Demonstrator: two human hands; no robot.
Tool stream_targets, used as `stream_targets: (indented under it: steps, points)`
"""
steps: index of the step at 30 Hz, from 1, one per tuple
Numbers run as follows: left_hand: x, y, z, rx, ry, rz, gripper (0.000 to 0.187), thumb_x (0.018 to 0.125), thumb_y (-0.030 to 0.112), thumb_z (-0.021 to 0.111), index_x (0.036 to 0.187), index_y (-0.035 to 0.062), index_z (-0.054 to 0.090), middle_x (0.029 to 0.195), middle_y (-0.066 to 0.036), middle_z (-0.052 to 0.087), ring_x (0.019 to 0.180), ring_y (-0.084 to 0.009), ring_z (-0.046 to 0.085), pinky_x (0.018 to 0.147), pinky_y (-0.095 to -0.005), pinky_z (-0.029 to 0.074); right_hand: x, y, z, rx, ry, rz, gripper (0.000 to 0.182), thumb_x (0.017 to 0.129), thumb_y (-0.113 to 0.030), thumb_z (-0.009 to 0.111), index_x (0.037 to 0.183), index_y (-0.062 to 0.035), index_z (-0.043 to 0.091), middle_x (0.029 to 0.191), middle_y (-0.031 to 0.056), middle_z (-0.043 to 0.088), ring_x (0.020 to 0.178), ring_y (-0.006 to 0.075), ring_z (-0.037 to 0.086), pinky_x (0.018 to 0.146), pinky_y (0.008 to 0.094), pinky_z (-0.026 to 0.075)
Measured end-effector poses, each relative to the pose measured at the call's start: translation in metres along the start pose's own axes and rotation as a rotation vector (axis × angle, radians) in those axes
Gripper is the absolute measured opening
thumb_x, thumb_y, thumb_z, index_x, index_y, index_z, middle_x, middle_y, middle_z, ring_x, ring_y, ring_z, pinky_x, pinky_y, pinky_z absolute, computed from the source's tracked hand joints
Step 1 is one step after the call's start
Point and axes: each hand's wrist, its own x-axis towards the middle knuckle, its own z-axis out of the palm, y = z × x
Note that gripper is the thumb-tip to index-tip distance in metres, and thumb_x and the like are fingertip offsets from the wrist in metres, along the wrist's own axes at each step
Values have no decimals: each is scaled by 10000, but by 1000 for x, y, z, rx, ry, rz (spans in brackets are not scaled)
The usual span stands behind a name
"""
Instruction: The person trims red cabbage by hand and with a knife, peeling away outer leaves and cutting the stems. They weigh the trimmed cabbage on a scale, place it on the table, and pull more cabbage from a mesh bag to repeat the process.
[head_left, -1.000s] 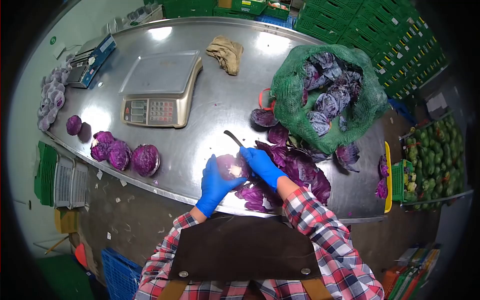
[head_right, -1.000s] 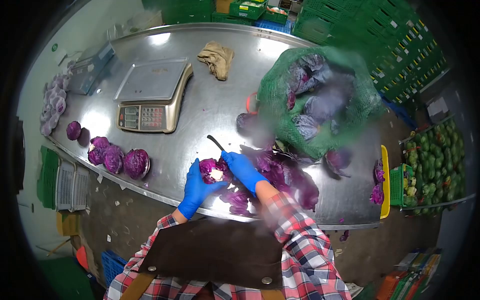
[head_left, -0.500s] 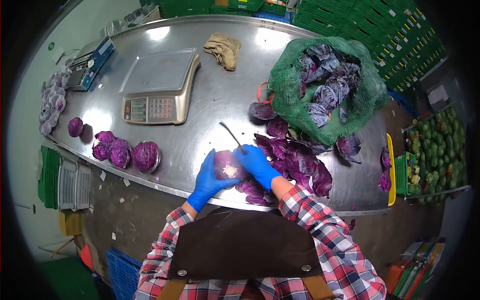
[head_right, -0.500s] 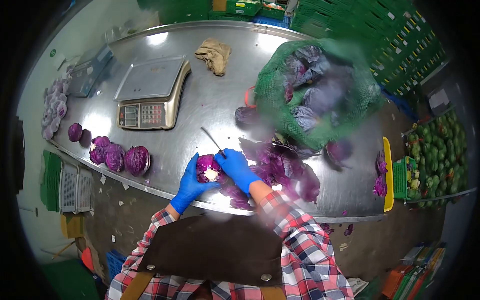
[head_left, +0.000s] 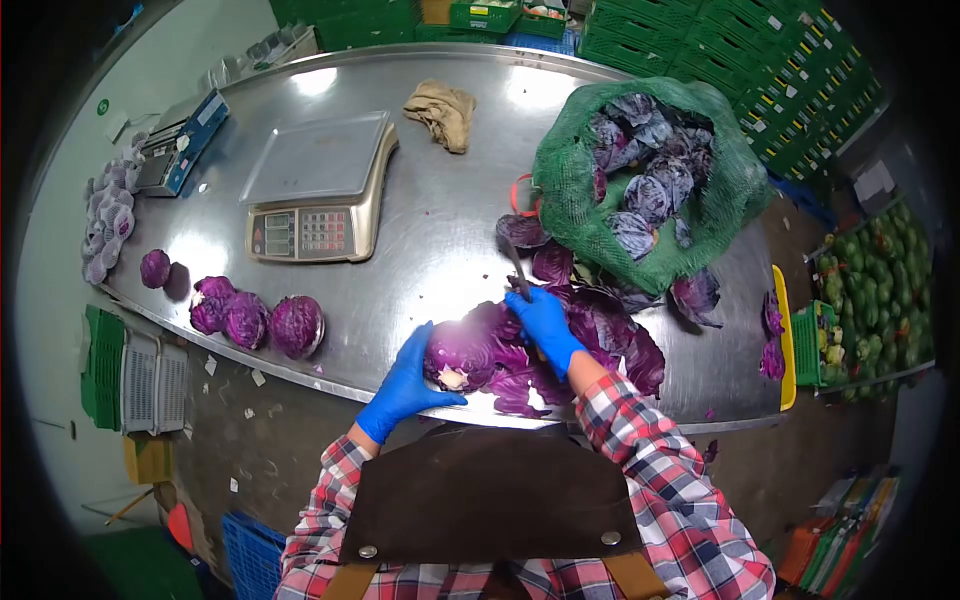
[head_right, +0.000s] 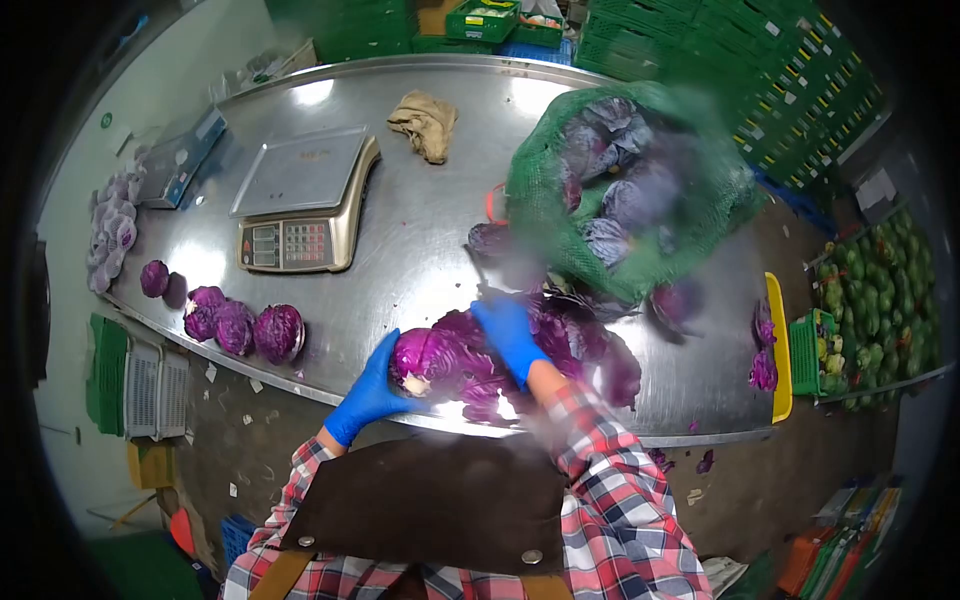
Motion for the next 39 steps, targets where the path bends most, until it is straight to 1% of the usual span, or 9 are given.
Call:
stream_targets:
  steps: [5,11,23,28,29,31,33,35,39]
  points:
    - [16,33,15,516,165,28,1024,547,452,807,1344,64,294,1285,-258,390,1143,-422,431,949,-460,378,-11,-6,12,12,28,-46,282,821,-251,597,962,-7,592,811,123,629,735,209,591,675,332,459]
    - [-13,34,-21,508,40,-249,1038,532,466,811,1350,74,307,1211,-234,439,1053,-420,500,890,-428,433,-41,-27,-6,510,35,300,267,845,-294,623,810,-45,532,555,22,486,360,121,449,319,270,369]
    - [-7,-33,36,-364,950,-338,808,785,384,675,1362,7,252,1298,-181,366,1184,-274,407,986,-372,350,-55,-23,-101,481,125,215,230,860,-281,601,889,-56,633,638,-2,540,366,78,439,326,229,348]
    - [0,-18,15,-1167,887,-384,732,862,559,457,1334,20,308,1302,-154,402,1174,-263,440,972,-379,388,-58,-2,-125,256,191,306,214,849,-271,614,834,-57,629,577,-16,516,357,70,398,319,228,312]
    - [0,-12,9,-1296,828,-355,733,866,588,419,1330,29,319,1292,-149,416,1165,-262,452,969,-381,396,-56,-5,-132,7,93,371,283,815,-261,656,974,-30,618,738,36,608,534,122,556,460,254,449]
    - [7,1,0,-1239,851,-336,746,861,616,385,1333,43,320,1291,-150,421,1159,-262,460,973,-388,397,-52,-6,-117,-380,226,-161,457,785,-238,690,1154,-12,543,1021,91,623,880,176,607,753,278,486]
    - [19,5,-7,-1216,861,-309,740,865,612,379,1338,46,316,1296,-150,417,1166,-264,455,978,-389,392,-52,-50,-92,-134,25,-120,560,787,-193,689,1263,-13,454,1227,102,538,1115,191,507,944,296,384]
    - [36,5,-23,-1220,885,-253,716,878,576,403,1343,40,307,1309,-150,406,1185,-266,437,982,-383,383,-43,-59,-47,-56,23,-442,514,809,-171,649,1264,-28,455,1094,104,584,910,218,604,810,304,476]
    - [99,-32,-93,-606,1110,-108,763,832,510,547,1350,16,282,1349,-178,346,1219,-291,391,995,-384,352,-42,-96,-7,393,-276,87,352,865,-91,578,1204,-14,518,1169,73,582,1030,119,544,889,272,428]
